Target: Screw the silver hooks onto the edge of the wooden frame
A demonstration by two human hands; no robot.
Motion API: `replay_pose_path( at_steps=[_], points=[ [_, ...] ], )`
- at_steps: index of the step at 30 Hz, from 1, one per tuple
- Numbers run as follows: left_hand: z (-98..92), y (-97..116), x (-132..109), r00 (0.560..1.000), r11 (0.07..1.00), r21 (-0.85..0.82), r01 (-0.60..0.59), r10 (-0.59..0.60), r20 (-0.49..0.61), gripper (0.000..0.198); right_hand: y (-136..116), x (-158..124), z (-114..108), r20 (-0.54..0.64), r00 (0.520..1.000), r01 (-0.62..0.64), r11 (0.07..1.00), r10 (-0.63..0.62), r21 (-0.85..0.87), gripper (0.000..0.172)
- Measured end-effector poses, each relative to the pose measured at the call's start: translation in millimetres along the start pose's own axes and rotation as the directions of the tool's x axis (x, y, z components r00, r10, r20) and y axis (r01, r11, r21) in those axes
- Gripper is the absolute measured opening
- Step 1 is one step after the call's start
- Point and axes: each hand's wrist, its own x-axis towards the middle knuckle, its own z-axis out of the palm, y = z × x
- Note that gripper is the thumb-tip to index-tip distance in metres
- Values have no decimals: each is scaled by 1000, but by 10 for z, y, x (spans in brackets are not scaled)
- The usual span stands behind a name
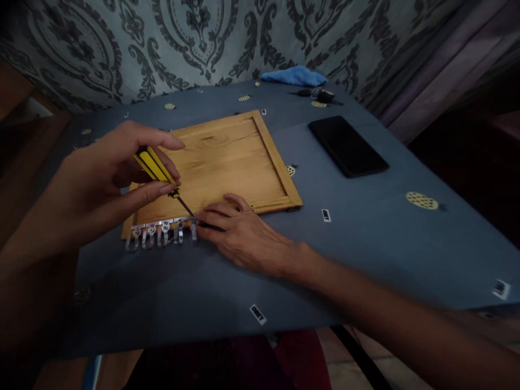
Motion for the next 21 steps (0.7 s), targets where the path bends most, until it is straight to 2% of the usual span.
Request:
replay_pose_path(
  at_steps=[5, 10, 13, 17, 21],
  points=[
    [-47, 33, 2, 1000, 998, -53, -16, 15, -11, 36, 1, -11, 9, -15, 1000, 6, 1000, -6, -3, 37],
    [-115, 103, -24, 997, 991, -120, 56, -62, -45, 34, 4, -3, 10, -28, 999, 15, 1000, -15, 2, 36],
    [-101, 89, -25, 998, 994, -101, 51, -54, -23, 33, 3, -3, 9, -31, 999, 16, 1000, -16, 6, 36],
    [-52, 42, -10, 1000, 997, -73, -20, 21, 17, 34, -1, -11, 6, -8, 1000, 1, 1000, -1, 10, 36],
    [-39, 13, -8, 1000, 999, -32, -13, 14, 25, 34, -2, -9, 2, -8, 1000, 1, 1000, -1, 5, 37]
  ],
)
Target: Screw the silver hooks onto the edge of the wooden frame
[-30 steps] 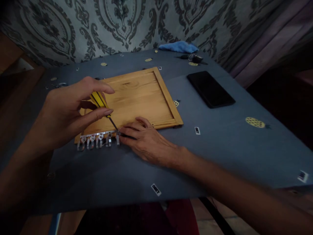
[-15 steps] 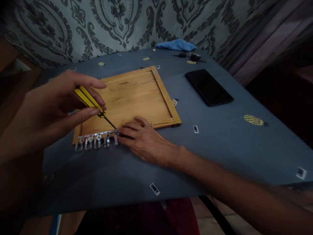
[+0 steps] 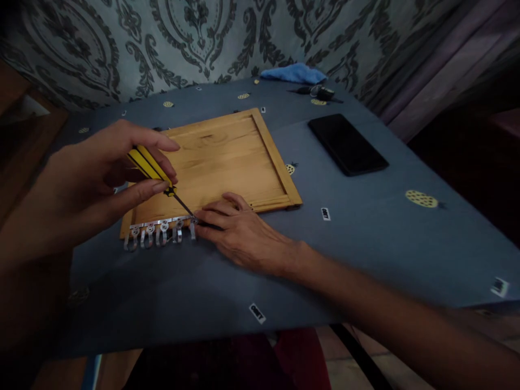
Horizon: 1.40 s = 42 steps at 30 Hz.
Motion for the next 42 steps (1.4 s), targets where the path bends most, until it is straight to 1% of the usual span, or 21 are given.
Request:
replay_pose_path(
  at_steps=[4, 7, 11, 14, 18, 20, 23, 26, 28, 30, 34, 36, 39, 42],
  points=[
    [-10, -18, -4, 999, 999, 28, -25, 25, 20, 35, -3, 8, -7, -2, 1000, 3, 1000, -3, -7, 36],
    [-6, -25, 6, 999, 994, 104, -18, 14, 36, 37, -3, 8, -2, 0, 1000, -1, 1000, 1, -16, 36],
    [19, -28, 26, 1000, 979, 205, 3, 2, -25, 36, 3, 2, 17, -24, 1000, 12, 1000, -13, -24, 37],
    [11, -16, 21, 998, 982, 188, 4, 6, -55, 30, 7, 1, 21, -16, 1000, 14, 1000, -14, -21, 37],
    [-46, 19, -10, 1000, 996, 90, 7, -5, -24, 36, 4, 9, 7, -9, 1000, 8, 1000, -8, -17, 36],
    [-63, 29, -18, 1000, 998, 66, 13, -13, -6, 36, 1, 11, 0, -16, 1000, 9, 1000, -10, -16, 36],
    [-41, 20, -7, 1000, 992, 122, 21, -21, -3, 33, 0, 8, 2, -21, 1000, 20, 1000, -20, -15, 36],
    [14, -3, 15, 999, 977, 213, 18, -10, -37, 34, 4, 3, 11, -18, 1000, 19, 1000, -19, -19, 36],
    [36, -8, 20, 998, 971, 240, 16, -2, -57, 31, 4, 4, 13, -13, 1000, 10, 1000, -10, -14, 38],
    [32, 1, 13, 999, 981, 194, 11, -1, -51, 30, 3, 9, 11, -12, 1000, 10, 1000, -10, -2, 39],
    [-35, 43, -17, 1000, 999, 35, 9, -8, -19, 38, 1, 18, 7, -27, 999, 20, 1000, -20, 3, 36],
    [-73, 63, -27, 999, 1000, -9, -4, 3, -34, 38, 3, 17, 10, -38, 999, 22, 1000, -22, -1, 34],
    [-115, 78, -35, 996, 1000, -7, -12, 12, -91, 35, 9, 10, 16, -48, 998, 31, 1000, -31, -2, 33],
    [-128, 73, -40, 996, 1000, 10, -3, 4, -93, 35, 13, 4, 20, -57, 998, 40, 999, -40, -6, 33]
  ],
)
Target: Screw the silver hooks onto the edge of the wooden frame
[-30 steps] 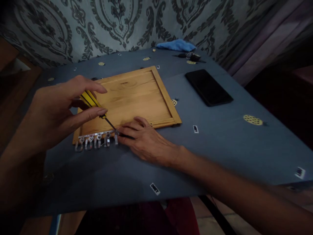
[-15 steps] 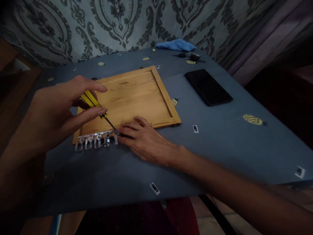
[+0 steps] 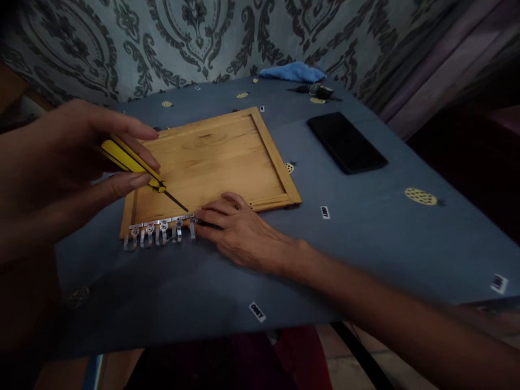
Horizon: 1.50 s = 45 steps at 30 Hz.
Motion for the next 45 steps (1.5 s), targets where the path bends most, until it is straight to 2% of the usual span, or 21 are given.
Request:
replay_pose_path(
  at_steps=[4, 12, 16, 20, 25, 30, 33, 37, 43, 45],
  points=[
    [25, -10, -1, 999, 1000, 8, -20, 20, 48, 36, -3, 6, -3, -6, 1000, -3, 1000, 3, -1, 33],
    [64, -10, 9, 995, 999, 32, 26, -29, 98, 34, -12, 13, -21, 22, 1000, -16, 1000, 16, 14, 36],
    [70, -13, 20, 992, 994, 111, 8, -21, 121, 35, -10, 16, -20, 13, 1000, -11, 1000, 11, 9, 36],
    [109, -19, 37, 996, 987, 157, -25, 10, 93, 36, -13, 31, -24, 10, 1000, -9, 1000, 9, 7, 37],
    [123, 8, 29, 999, 992, 125, 23, -29, 45, 28, -16, 25, -15, 15, 1000, -17, 1000, 17, 2, 37],
    [69, 22, 15, 995, 997, 70, 39, -45, 90, 31, -11, 14, -13, 14, 1000, -17, 1000, 17, -5, 36],
    [86, -1, 34, 995, 993, 122, 1, -13, 101, 30, -11, 13, -17, 15, 1000, -11, 1000, 11, -3, 37],
    [140, -29, 47, 999, 982, 188, -22, 12, 51, 31, -10, 11, -7, 5, 1000, -9, 1000, 9, -7, 37],
    [102, -19, 14, 996, 997, 60, 38, -43, 74, 31, -12, 11, -18, 30, 999, -22, 1000, 22, 2, 36],
    [102, -23, 19, 995, 997, 66, 47, -53, 85, 33, -13, 12, -24, 28, 999, -24, 1000, 24, -1, 36]
  ],
)
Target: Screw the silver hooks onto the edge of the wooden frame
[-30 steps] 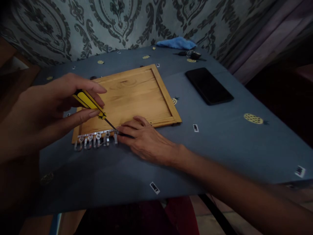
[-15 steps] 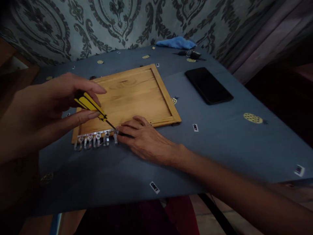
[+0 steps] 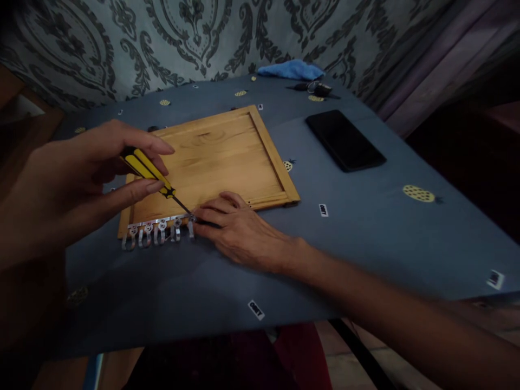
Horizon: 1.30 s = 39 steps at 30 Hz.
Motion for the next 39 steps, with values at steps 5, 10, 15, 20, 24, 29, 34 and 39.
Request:
replay_pose_path(
  at_steps=[5, 10, 15, 20, 24, 29, 34, 39],
  points=[
    [43, -17, 31, 999, 989, 146, -27, 32, -28, 34, -3, 4, -3, 10, 1000, 1, 1000, -1, -5, 36],
    [-10, -19, 4, 999, 998, 50, -34, 33, 17, 33, 1, 0, 6, -4, 1000, 4, 1000, -4, 6, 37],
    [-88, -7, -36, 999, 998, -36, -44, 45, 4, 33, 14, -14, 31, -13, 1000, 2, 1000, -2, 4, 36],
    [-107, 9, -48, 999, 999, -36, -25, 24, -27, 35, 10, -11, 20, -18, 1000, 11, 1000, -11, 6, 34],
    [-72, -19, -26, 999, 999, -17, -40, 40, 17, 35, 2, 3, 6, -4, 1000, -4, 1000, 4, 3, 36],
    [-38, -51, -3, 999, 996, 79, -44, 42, 25, 33, 1, 13, 3, -26, 1000, 9, 1000, -9, 6, 34],
    [-22, -37, 4, 997, 987, 146, -70, 65, 40, 36, 1, 13, -2, -24, 1000, 17, 1000, -17, 7, 35],
    [26, -23, 14, 996, 973, 214, -85, 87, -3, 34, 5, 9, 7, -28, 999, 24, 1000, -24, -6, 34]
  ],
)
